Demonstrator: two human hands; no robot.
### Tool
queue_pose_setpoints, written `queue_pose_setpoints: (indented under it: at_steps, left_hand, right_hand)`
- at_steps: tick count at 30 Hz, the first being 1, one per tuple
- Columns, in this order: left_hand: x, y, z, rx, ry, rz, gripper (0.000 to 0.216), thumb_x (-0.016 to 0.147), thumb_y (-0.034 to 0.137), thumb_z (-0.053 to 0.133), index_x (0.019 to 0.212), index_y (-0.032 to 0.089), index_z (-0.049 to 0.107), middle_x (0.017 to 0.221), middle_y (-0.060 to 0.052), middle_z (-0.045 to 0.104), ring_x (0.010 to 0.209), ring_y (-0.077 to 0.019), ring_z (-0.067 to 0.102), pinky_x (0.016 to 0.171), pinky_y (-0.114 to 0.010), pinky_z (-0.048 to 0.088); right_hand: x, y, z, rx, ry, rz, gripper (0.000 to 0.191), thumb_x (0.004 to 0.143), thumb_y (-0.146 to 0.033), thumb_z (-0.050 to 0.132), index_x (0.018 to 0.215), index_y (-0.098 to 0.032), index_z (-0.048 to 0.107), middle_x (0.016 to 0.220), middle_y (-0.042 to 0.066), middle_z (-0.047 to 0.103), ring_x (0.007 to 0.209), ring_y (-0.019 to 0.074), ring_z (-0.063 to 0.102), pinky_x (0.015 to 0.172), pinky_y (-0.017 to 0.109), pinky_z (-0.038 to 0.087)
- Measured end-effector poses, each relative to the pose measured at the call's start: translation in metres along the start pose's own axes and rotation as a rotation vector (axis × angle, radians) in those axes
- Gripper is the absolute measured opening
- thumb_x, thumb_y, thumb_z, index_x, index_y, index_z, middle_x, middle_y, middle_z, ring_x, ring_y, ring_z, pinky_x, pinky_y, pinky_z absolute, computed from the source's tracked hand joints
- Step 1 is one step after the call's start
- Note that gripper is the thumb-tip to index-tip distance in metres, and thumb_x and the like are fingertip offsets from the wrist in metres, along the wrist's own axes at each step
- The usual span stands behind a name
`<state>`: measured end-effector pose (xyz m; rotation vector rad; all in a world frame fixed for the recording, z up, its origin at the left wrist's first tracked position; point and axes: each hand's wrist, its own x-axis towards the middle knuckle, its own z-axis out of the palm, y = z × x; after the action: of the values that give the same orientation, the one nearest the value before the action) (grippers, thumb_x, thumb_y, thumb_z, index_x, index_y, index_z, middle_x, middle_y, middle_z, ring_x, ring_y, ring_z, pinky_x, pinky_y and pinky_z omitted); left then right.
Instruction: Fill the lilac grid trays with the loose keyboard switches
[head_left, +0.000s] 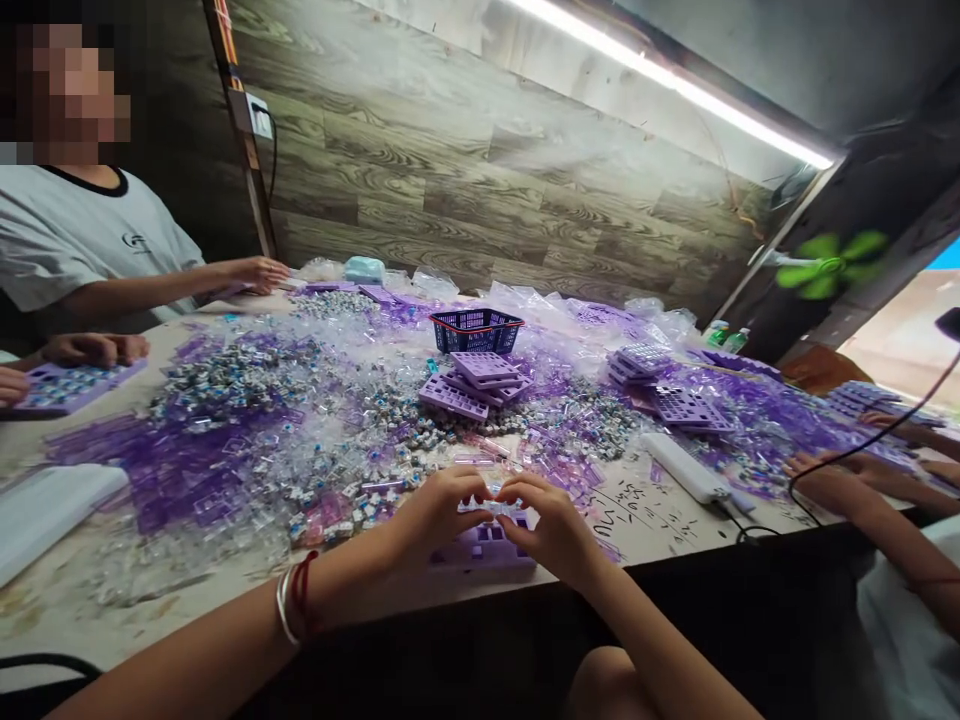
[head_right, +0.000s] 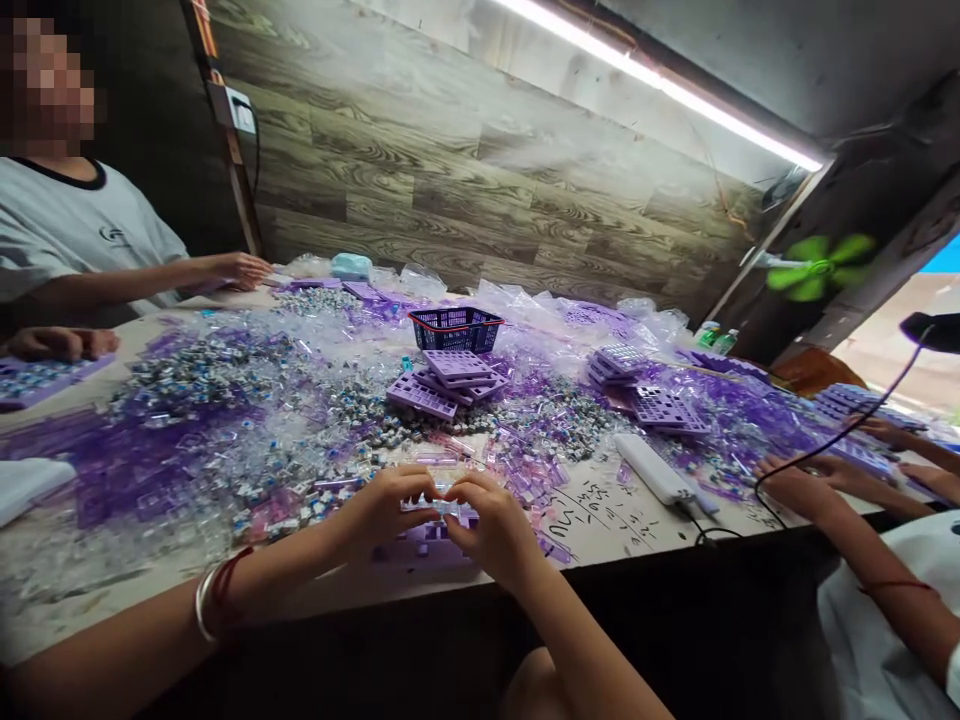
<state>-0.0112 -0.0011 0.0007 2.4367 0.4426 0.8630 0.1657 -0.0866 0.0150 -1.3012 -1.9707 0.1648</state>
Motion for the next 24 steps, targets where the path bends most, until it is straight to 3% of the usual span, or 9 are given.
queue_pose_setpoints:
  at_steps: [3,10,19,24]
  left_hand:
    - [-0.001,-0.001,0.002,0.038,-0.027,0.031,0.006,0.085,0.015,0.059,0.084,0.015,0.065,0.083,-0.004,0.063,0.081,-0.0163,0.059,0.076,-0.027,0.047]
    - [-0.001,0.000,0.001,0.107,-0.038,-0.017,0.007,0.077,0.017,0.070,0.084,0.017,0.067,0.084,-0.003,0.062,0.083,-0.0174,0.058,0.078,-0.028,0.047]
    - [0.000,0.003,0.001,0.208,-0.100,-0.012,0.005,0.080,0.020,0.068,0.079,0.016,0.070,0.080,-0.004,0.061,0.079,-0.0174,0.058,0.074,-0.028,0.046]
    - [-0.001,0.005,0.002,0.223,-0.083,0.013,0.009,0.081,0.022,0.067,0.087,0.017,0.071,0.082,-0.005,0.061,0.080,-0.0173,0.058,0.075,-0.029,0.046]
  right_hand:
    - [-0.002,0.004,0.002,-0.030,-0.013,0.028,0.018,0.072,-0.009,0.063,0.086,-0.020,0.066,0.090,0.004,0.067,0.085,0.0185,0.064,0.077,0.030,0.051]
    - [-0.002,0.010,0.007,-0.017,0.000,0.027,0.015,0.075,-0.012,0.065,0.087,-0.019,0.069,0.088,0.005,0.067,0.083,0.0188,0.064,0.076,0.031,0.052]
    - [0.000,0.008,0.005,-0.070,-0.087,0.059,0.017,0.075,-0.010,0.067,0.088,-0.019,0.072,0.092,0.005,0.066,0.086,0.0182,0.062,0.079,0.031,0.051]
    - [0.003,0.001,0.001,-0.102,-0.152,0.087,0.016,0.076,-0.008,0.065,0.086,-0.018,0.073,0.089,0.005,0.066,0.082,0.0168,0.063,0.077,0.029,0.050]
